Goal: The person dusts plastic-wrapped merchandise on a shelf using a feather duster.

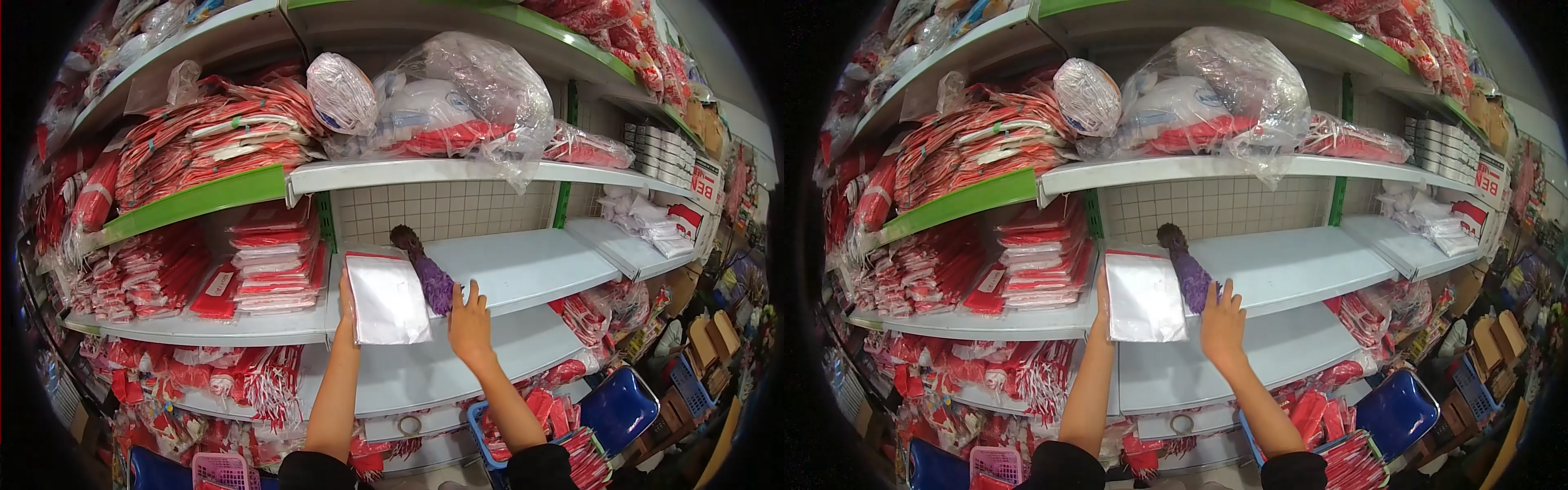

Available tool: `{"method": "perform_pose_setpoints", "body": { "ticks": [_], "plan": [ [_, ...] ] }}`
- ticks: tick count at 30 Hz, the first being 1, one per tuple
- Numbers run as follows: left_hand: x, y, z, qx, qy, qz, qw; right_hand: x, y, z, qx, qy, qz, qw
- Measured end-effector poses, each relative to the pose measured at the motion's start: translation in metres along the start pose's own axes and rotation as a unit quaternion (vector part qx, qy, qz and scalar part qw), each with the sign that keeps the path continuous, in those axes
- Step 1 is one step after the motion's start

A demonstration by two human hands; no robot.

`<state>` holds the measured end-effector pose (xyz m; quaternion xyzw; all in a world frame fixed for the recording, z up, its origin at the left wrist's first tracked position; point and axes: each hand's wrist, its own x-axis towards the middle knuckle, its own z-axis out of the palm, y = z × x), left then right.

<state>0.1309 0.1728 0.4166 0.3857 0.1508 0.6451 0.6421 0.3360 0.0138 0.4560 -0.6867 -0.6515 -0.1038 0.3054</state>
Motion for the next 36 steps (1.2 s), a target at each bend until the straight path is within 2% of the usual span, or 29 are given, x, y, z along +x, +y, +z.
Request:
{"method": "perform_pose_setpoints", "body": {
  "ticks": [3,6,8,9,12,14,15,18,19,22,23,26,27,30,32,36],
  "plan": [
    [-0.003,0.002,0.004,-0.004,-0.008,-0.011,1.000,-0.015,-0.025,-0.009,-0.026,0.129,-0.093,0.987],
    [-0.010,0.006,0.012,-0.005,-0.027,-0.031,0.999,-0.027,-0.039,-0.011,0.033,0.051,-0.215,0.975],
    [-0.017,0.011,0.023,-0.001,-0.036,-0.048,0.998,-0.031,-0.040,0.000,0.131,-0.056,-0.227,0.963],
    [-0.023,0.014,0.030,0.000,-0.045,-0.059,0.997,-0.033,-0.041,0.005,0.180,-0.108,-0.233,0.950],
    [-0.056,0.027,0.057,-0.008,-0.083,-0.113,0.990,-0.031,-0.048,0.007,0.244,-0.184,-0.140,0.942],
    [-0.078,0.035,0.079,0.052,-0.101,-0.130,0.985,-0.027,-0.053,0.004,0.327,-0.183,-0.142,0.916],
    [-0.089,0.038,0.094,0.139,-0.105,-0.116,0.978,-0.026,-0.056,0.003,0.369,-0.184,-0.142,0.900],
    [-0.104,0.043,0.096,0.122,-0.063,-0.164,0.977,-0.026,-0.073,0.000,0.504,-0.130,-0.217,0.826],
    [-0.115,0.062,0.106,0.102,-0.109,-0.165,0.975,-0.030,-0.078,-0.005,0.508,-0.080,-0.236,0.824],
    [-0.120,0.095,0.089,0.126,-0.218,-0.111,0.961,-0.041,-0.078,-0.023,0.616,-0.188,-0.130,0.754],
    [-0.119,0.108,0.076,0.194,-0.235,-0.109,0.946,-0.043,-0.078,-0.014,0.602,-0.112,-0.139,0.779],
    [-0.115,0.142,0.050,0.400,-0.130,0.027,0.907,-0.042,-0.076,-0.003,0.768,-0.186,0.039,0.611],
    [-0.116,0.151,0.046,0.368,-0.044,0.077,0.925,-0.039,-0.080,-0.009,0.795,-0.182,0.060,0.576],
    [-0.090,0.180,0.002,0.452,0.007,0.245,0.858,-0.026,-0.093,-0.022,0.857,-0.162,0.115,0.475],
    [-0.080,0.198,-0.013,0.585,0.081,0.307,0.746,-0.014,-0.108,-0.017,0.894,-0.160,0.100,0.406],
    [-0.058,0.224,-0.035,0.765,0.158,0.412,0.470,0.012,-0.149,-0.004,0.912,-0.227,0.099,0.327]
  ]
}}
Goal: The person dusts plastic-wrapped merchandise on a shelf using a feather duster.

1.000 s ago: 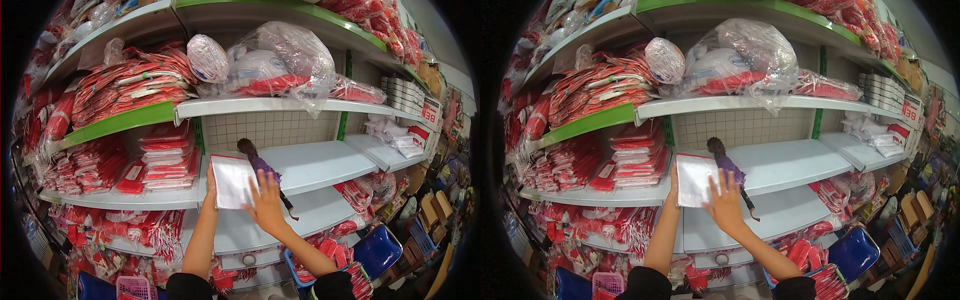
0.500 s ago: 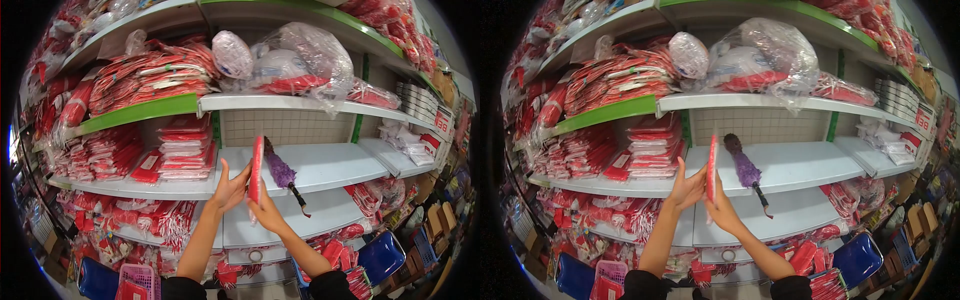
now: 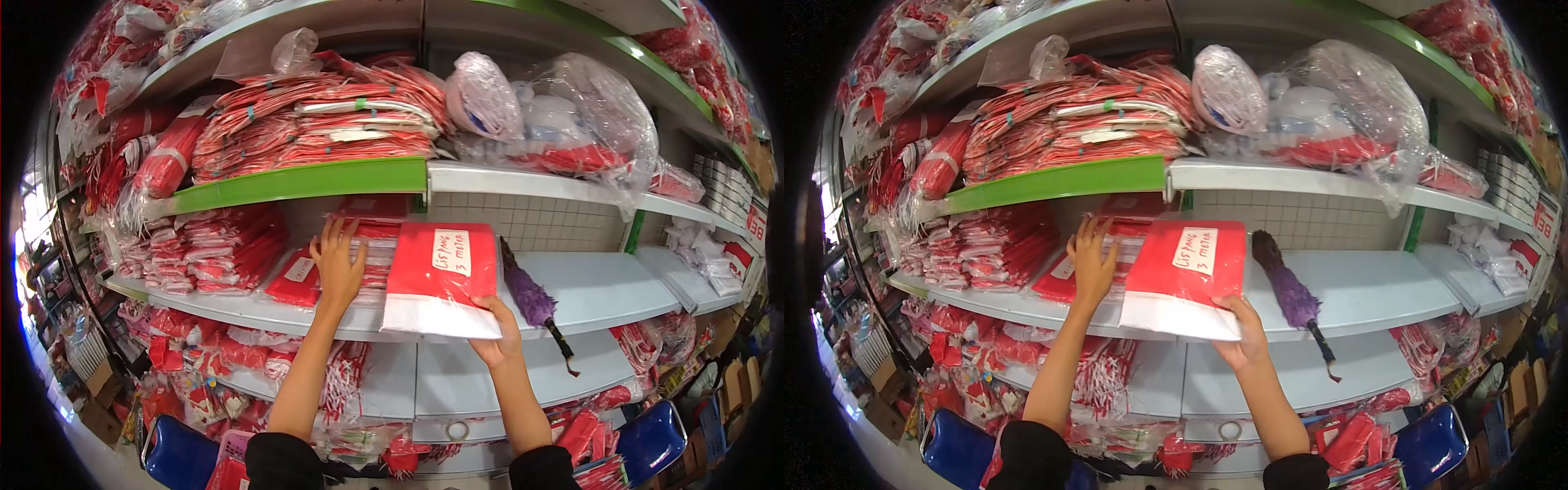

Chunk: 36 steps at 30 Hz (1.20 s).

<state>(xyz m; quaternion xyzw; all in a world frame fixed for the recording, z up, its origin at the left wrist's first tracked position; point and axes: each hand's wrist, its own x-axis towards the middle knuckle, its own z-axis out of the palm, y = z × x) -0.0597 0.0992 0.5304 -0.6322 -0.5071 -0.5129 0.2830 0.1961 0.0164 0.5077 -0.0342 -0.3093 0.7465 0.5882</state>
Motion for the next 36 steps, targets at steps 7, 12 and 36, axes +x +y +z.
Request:
{"method": "perform_pose_setpoints", "body": {
  "ticks": [7,12,36],
  "plan": [
    [0.006,-0.065,0.044,-0.013,-0.049,0.181,0.982,0.086,0.048,0.018,0.064,-0.065,0.052,0.994],
    [-0.005,-0.061,0.056,-0.061,-0.076,0.097,0.991,0.146,0.055,0.044,0.037,-0.071,0.016,0.997],
    [-0.011,-0.058,0.046,-0.086,-0.055,0.076,0.992,0.179,0.105,0.052,-0.884,-0.033,-0.349,0.310]
  ]
}}
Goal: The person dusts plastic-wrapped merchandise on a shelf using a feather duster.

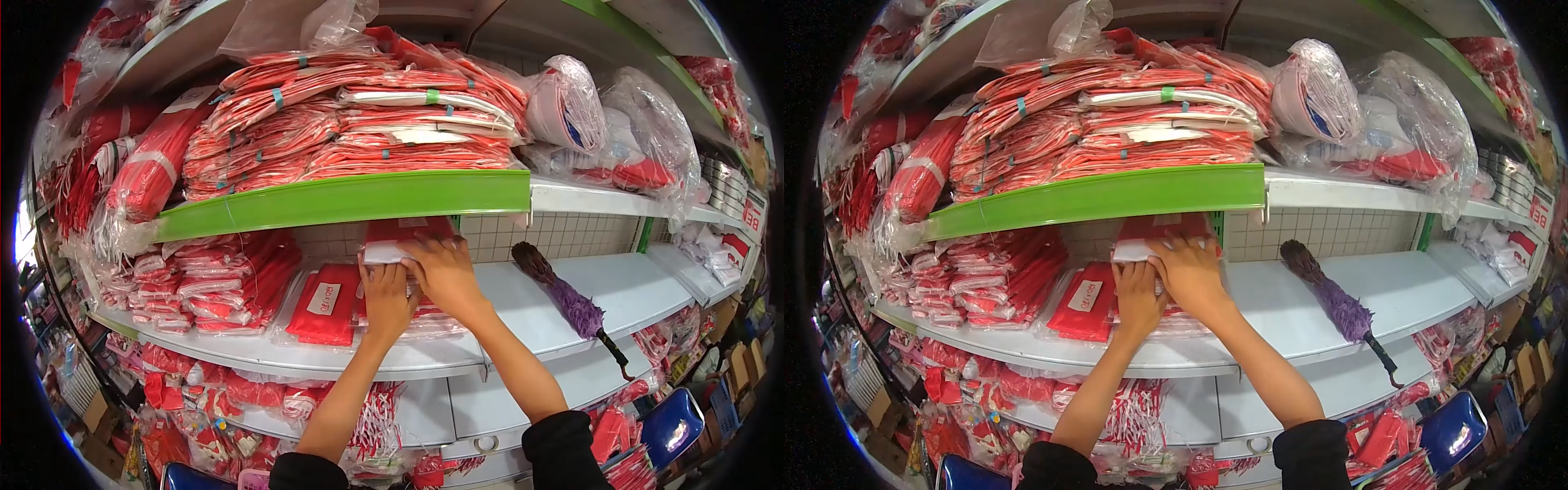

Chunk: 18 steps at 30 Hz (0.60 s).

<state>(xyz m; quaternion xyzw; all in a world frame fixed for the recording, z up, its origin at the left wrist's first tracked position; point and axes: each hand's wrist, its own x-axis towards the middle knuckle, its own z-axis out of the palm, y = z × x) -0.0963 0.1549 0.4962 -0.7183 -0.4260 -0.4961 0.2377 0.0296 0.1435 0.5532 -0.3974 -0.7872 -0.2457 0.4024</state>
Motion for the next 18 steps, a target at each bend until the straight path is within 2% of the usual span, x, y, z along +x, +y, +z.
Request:
{"method": "perform_pose_setpoints", "body": {
  "ticks": [3,6,9,12,15,18],
  "plan": [
    [0.004,0.004,-0.006,0.011,-0.026,-0.006,1.000,0.021,-0.002,-0.004,0.013,-0.120,0.074,0.990],
    [0.004,0.004,0.000,0.030,0.023,0.013,0.999,0.028,0.026,0.035,0.047,0.021,-0.014,0.999],
    [0.001,0.001,0.001,0.015,-0.005,-0.010,1.000,0.033,0.037,0.037,0.100,-0.019,-0.034,0.994],
    [-0.001,0.000,0.001,-0.013,0.021,-0.013,1.000,0.030,0.040,0.034,0.094,-0.001,-0.055,0.994],
    [-0.002,0.000,0.003,-0.007,0.016,-0.009,1.000,0.028,0.040,0.026,0.118,-0.028,-0.033,0.992],
    [-0.003,0.000,0.004,0.003,0.048,0.000,0.999,0.024,0.038,0.021,0.128,-0.040,-0.014,0.991]
  ]
}}
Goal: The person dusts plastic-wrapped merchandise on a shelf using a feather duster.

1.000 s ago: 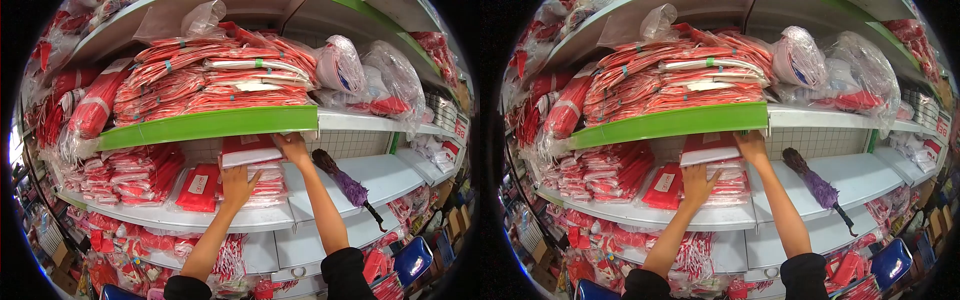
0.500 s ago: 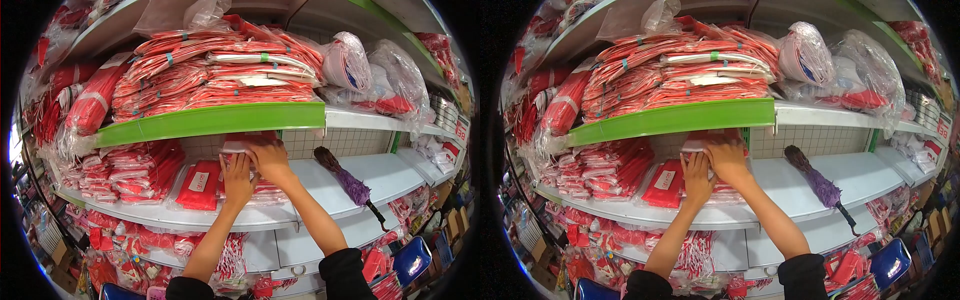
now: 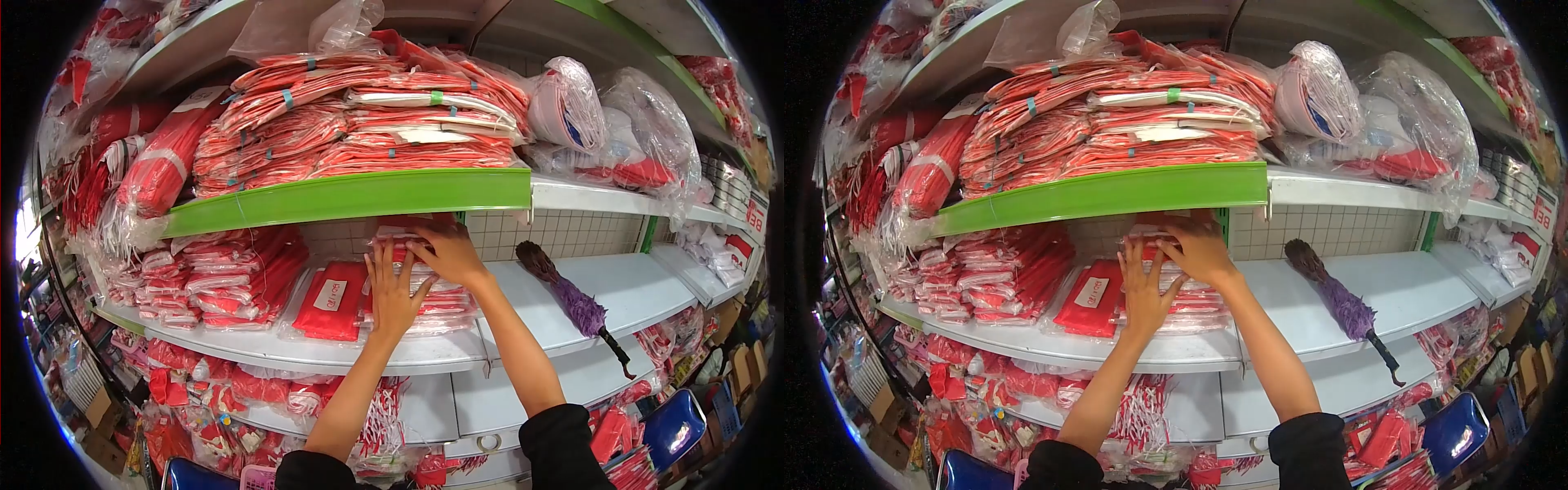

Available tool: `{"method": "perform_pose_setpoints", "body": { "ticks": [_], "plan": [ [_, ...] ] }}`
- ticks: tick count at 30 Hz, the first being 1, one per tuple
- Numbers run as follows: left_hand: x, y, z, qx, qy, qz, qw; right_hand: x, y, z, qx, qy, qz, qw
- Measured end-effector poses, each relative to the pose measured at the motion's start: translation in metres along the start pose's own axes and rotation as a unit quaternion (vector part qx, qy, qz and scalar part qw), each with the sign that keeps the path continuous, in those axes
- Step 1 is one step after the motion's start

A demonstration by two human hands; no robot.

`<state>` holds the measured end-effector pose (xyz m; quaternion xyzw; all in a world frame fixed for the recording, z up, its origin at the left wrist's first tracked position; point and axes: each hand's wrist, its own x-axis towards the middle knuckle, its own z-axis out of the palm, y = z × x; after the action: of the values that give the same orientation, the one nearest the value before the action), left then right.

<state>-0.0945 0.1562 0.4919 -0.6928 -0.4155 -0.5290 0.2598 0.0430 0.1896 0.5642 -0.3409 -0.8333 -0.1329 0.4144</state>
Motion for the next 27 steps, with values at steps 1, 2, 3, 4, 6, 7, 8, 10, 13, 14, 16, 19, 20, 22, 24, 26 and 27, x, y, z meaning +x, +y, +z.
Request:
{"method": "perform_pose_setpoints", "body": {
  "ticks": [1,2,3,4,6,7,8,10,13,14,16,19,20,22,24,26,27],
  "plan": [
    [0.000,0.000,0.000,0.001,-0.005,0.000,1.000,-0.001,-0.002,-0.001,-0.016,0.000,0.006,1.000],
    [0.001,-0.001,0.001,0.003,-0.009,0.000,1.000,-0.002,-0.004,-0.002,-0.032,0.000,0.011,0.999],
    [0.000,-0.001,0.000,0.005,-0.014,-0.001,1.000,-0.003,-0.007,-0.001,-0.047,0.000,0.016,0.999],
    [0.000,-0.001,0.000,0.004,-0.016,-0.001,1.000,-0.005,-0.008,0.001,-0.061,-0.010,0.025,0.998],
    [-0.001,-0.001,-0.001,0.004,-0.019,0.000,1.000,-0.007,-0.011,0.004,-0.088,-0.029,0.042,0.995],
    [-0.001,-0.002,-0.001,0.004,-0.022,0.001,1.000,-0.010,-0.014,0.005,-0.105,0.016,0.025,0.994],
    [-0.001,-0.002,-0.002,0.004,-0.025,0.002,1.000,-0.017,-0.018,0.007,-0.122,0.060,0.008,0.991],
    [-0.003,0.002,-0.005,0.003,-0.032,-0.005,0.999,-0.035,-0.027,0.007,-0.132,0.089,-0.001,0.987],
    [-0.006,0.017,-0.015,0.016,-0.058,-0.042,0.997,-0.069,-0.047,-0.002,-0.094,0.059,0.019,0.994],
    [-0.011,0.027,-0.020,0.014,-0.063,-0.047,0.997,-0.083,-0.052,-0.004,-0.070,0.060,0.026,0.995],
    [-0.025,0.048,-0.032,0.012,-0.072,-0.059,0.996,-0.112,-0.062,-0.006,-0.020,0.062,0.037,0.997],
    [-0.085,0.082,-0.045,-0.070,-0.067,-0.093,0.991,-0.173,-0.082,-0.006,0.095,0.069,0.025,0.993],
    [-0.105,0.090,-0.051,-0.076,-0.046,-0.110,0.990,-0.205,-0.090,0.002,0.165,0.080,0.024,0.983],
    [-0.158,0.105,-0.061,-0.071,-0.004,-0.172,0.983,-0.249,-0.107,0.007,0.248,0.051,0.026,0.967],
    [-0.232,0.111,-0.069,-0.076,0.039,-0.291,0.953,-0.308,-0.115,0.031,0.293,-0.033,0.050,0.954],
    [-0.314,0.121,-0.090,-0.095,0.030,-0.448,0.889,-0.367,-0.120,0.055,0.347,-0.150,0.087,0.922],
    [-0.355,0.128,-0.108,-0.098,0.001,-0.527,0.844,-0.399,-0.120,0.069,0.341,-0.212,0.098,0.911]
  ]
}}
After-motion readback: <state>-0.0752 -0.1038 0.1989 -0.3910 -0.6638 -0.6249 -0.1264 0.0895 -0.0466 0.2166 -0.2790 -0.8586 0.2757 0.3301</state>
